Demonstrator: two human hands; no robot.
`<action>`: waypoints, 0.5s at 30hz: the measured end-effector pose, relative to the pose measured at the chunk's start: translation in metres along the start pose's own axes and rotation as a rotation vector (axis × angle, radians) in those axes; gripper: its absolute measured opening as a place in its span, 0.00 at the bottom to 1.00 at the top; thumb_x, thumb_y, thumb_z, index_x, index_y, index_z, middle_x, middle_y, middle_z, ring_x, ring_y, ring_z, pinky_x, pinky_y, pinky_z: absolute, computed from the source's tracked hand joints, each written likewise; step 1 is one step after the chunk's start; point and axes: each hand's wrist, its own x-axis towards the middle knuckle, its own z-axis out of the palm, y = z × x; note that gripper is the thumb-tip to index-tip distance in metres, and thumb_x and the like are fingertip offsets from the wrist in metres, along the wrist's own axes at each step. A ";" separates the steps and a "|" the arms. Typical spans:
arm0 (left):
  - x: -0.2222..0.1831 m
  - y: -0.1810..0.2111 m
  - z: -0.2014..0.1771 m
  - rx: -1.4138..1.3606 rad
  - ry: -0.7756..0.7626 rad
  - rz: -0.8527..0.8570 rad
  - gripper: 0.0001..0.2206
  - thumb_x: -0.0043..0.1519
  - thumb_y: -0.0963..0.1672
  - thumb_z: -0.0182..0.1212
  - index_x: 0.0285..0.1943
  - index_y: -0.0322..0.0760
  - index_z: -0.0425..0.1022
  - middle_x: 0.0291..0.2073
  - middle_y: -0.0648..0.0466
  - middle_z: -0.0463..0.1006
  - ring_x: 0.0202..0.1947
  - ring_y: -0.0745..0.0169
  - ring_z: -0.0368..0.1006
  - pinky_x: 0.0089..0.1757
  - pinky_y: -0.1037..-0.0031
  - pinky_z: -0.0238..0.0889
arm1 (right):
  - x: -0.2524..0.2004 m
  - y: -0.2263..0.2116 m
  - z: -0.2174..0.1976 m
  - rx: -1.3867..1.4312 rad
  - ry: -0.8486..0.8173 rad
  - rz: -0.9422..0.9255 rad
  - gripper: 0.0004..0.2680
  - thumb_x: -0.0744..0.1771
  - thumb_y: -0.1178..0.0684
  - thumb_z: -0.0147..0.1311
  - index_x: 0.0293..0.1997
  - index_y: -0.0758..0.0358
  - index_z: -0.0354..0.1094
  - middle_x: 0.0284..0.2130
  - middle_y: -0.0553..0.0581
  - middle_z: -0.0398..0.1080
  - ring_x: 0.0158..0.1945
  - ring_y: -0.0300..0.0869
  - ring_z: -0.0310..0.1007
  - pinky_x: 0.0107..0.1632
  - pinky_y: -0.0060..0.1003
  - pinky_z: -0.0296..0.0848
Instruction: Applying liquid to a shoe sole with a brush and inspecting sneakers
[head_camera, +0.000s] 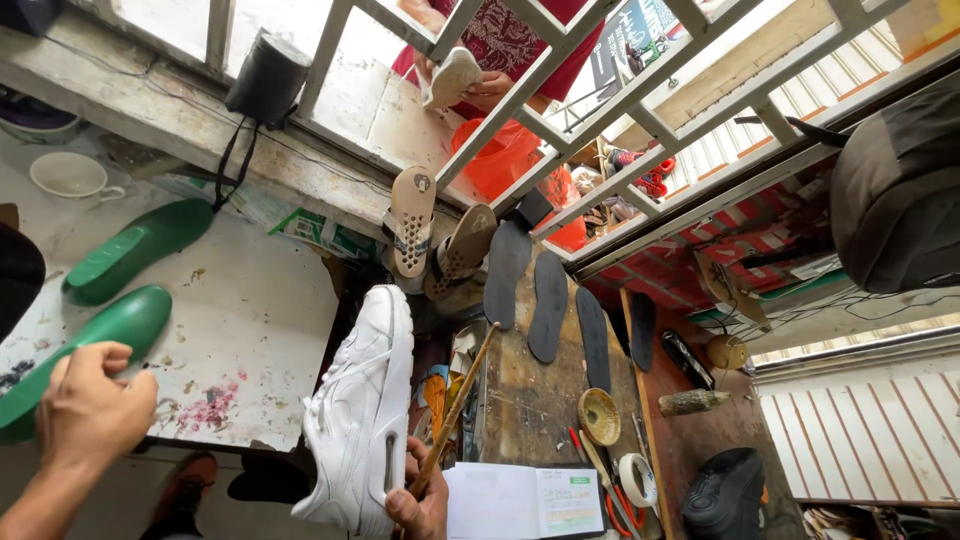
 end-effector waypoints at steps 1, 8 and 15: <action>-0.006 0.017 -0.014 -0.079 -0.077 -0.065 0.22 0.56 0.47 0.62 0.60 0.38 0.77 0.49 0.47 0.81 0.47 0.45 0.76 0.48 0.55 0.67 | 0.000 -0.002 0.001 -0.092 -0.027 -0.014 0.38 0.51 0.40 0.68 0.64 0.71 0.63 0.40 0.62 0.82 0.41 0.49 0.80 0.46 0.42 0.75; -0.044 0.136 -0.048 -0.685 -0.871 -0.275 0.54 0.40 0.57 0.58 0.80 0.46 0.41 0.73 0.40 0.62 0.71 0.41 0.64 0.66 0.46 0.58 | -0.011 -0.007 0.014 -0.226 -0.227 0.012 0.37 0.52 0.35 0.67 0.63 0.68 0.63 0.40 0.58 0.81 0.43 0.45 0.80 0.49 0.40 0.72; -0.053 0.160 -0.042 -0.988 -0.942 -0.471 0.39 0.40 0.39 0.70 0.67 0.29 0.65 0.49 0.33 0.80 0.44 0.36 0.76 0.44 0.50 0.70 | -0.018 -0.014 0.021 -0.167 -0.429 0.016 0.35 0.55 0.40 0.71 0.65 0.66 0.60 0.45 0.59 0.74 0.40 0.38 0.76 0.42 0.30 0.71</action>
